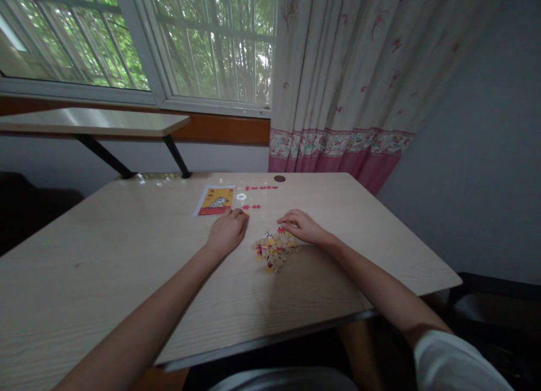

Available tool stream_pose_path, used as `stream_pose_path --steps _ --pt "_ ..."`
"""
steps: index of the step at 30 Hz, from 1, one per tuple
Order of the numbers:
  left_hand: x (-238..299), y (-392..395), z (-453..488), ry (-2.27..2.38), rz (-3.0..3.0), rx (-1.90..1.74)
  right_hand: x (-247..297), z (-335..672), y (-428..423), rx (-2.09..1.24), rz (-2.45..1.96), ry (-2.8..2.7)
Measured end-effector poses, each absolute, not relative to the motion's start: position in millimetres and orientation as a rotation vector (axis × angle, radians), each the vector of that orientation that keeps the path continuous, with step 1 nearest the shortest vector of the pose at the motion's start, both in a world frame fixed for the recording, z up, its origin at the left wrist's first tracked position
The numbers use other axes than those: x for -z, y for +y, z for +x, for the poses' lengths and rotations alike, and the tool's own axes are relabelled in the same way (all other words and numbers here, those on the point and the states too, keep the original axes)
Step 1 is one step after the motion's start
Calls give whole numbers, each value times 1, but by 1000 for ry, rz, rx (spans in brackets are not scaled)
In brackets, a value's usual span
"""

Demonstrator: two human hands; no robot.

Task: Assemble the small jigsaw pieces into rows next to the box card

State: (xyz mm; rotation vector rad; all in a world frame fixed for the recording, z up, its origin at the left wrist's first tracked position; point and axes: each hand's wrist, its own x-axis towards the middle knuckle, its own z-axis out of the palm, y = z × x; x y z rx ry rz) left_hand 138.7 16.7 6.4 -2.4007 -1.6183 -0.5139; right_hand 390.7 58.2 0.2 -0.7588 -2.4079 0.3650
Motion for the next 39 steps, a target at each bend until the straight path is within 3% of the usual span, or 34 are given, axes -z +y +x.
stream_pose_path --steps 20,29,35,39 --pt "-10 14 145 -1658 -2375 549 1 390 58 -513 -726 -2386" --pt "-6 4 179 -1905 -2789 1331 -9 377 43 -902 -854 -2080" --pt "-5 -1 190 -1994 -2837 1647 -6 366 37 -1036 -858 -1925" --pt "-4 3 189 -2017 -2757 1982 -7 365 36 -832 -872 -1889"
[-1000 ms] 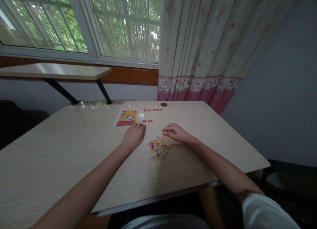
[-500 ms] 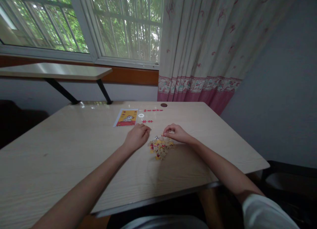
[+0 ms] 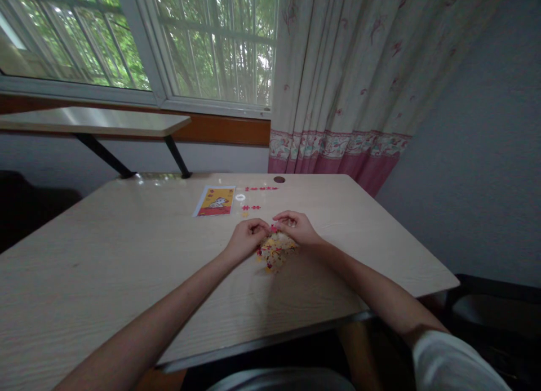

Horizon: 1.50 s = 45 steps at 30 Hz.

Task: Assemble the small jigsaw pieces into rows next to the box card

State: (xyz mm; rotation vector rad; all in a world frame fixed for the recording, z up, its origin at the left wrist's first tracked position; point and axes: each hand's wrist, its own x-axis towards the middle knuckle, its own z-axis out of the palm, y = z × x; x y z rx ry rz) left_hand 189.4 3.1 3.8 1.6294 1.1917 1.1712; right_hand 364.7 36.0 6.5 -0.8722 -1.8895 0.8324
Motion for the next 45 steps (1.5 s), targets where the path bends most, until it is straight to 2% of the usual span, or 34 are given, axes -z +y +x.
stream_pose_path --steps 5,13,32,37,41,45 --pt "-10 5 192 1172 1337 -1345 -8 368 37 -351 -774 -1973" --pt "-13 4 193 1162 1274 -1337 -3 372 39 -94 -747 -2102" --pt "-5 9 190 1073 1350 -1193 -6 377 40 -15 -644 -2247" --pt "-7 13 182 1195 1568 -1204 -16 386 42 9 -745 -2042" --pt "-6 13 169 1367 1897 -1022 -21 397 49 6 -860 -1786" --pt "-4 14 160 1375 2051 -934 -19 400 54 -11 -881 -1758"
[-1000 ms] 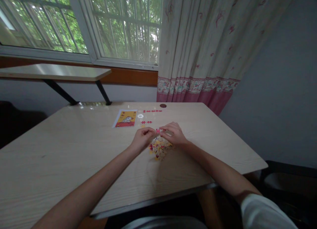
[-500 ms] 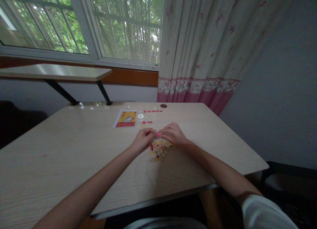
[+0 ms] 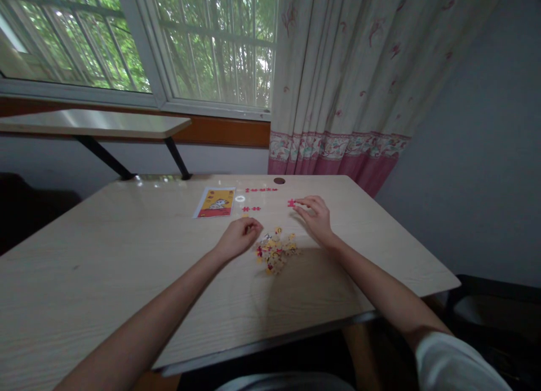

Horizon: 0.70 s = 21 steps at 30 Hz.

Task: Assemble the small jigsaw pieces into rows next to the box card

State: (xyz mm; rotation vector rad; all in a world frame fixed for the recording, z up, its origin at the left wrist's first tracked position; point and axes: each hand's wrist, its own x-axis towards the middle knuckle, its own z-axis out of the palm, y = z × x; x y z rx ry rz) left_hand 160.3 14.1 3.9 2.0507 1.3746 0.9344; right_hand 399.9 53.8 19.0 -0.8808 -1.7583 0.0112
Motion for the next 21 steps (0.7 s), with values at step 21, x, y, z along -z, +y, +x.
stream_pose_path --steps 21 --pt "-1 14 160 1334 2140 -899 2 387 201 -460 -1373 -1948"
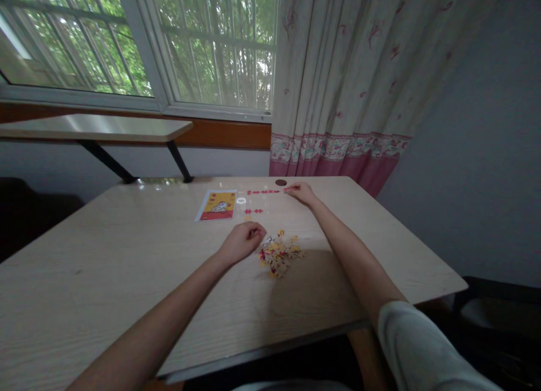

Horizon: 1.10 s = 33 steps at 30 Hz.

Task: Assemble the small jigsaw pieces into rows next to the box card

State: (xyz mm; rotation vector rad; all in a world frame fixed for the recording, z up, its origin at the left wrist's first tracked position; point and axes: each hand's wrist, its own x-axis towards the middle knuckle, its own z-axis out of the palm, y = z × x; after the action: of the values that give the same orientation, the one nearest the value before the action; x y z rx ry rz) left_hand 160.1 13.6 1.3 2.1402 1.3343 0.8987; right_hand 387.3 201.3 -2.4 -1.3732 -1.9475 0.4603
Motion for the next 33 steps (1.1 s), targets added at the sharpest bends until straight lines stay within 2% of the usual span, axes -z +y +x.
stream_pose_path --steps 8,20,33 --pt "0 14 160 1341 2129 -884 16 382 212 -340 -1539 -1949" --pt "1 15 159 1322 2101 -898 8 378 193 -79 -1419 -2190" --pt "5 15 160 1338 2071 -905 12 374 209 -76 -1401 -2178"
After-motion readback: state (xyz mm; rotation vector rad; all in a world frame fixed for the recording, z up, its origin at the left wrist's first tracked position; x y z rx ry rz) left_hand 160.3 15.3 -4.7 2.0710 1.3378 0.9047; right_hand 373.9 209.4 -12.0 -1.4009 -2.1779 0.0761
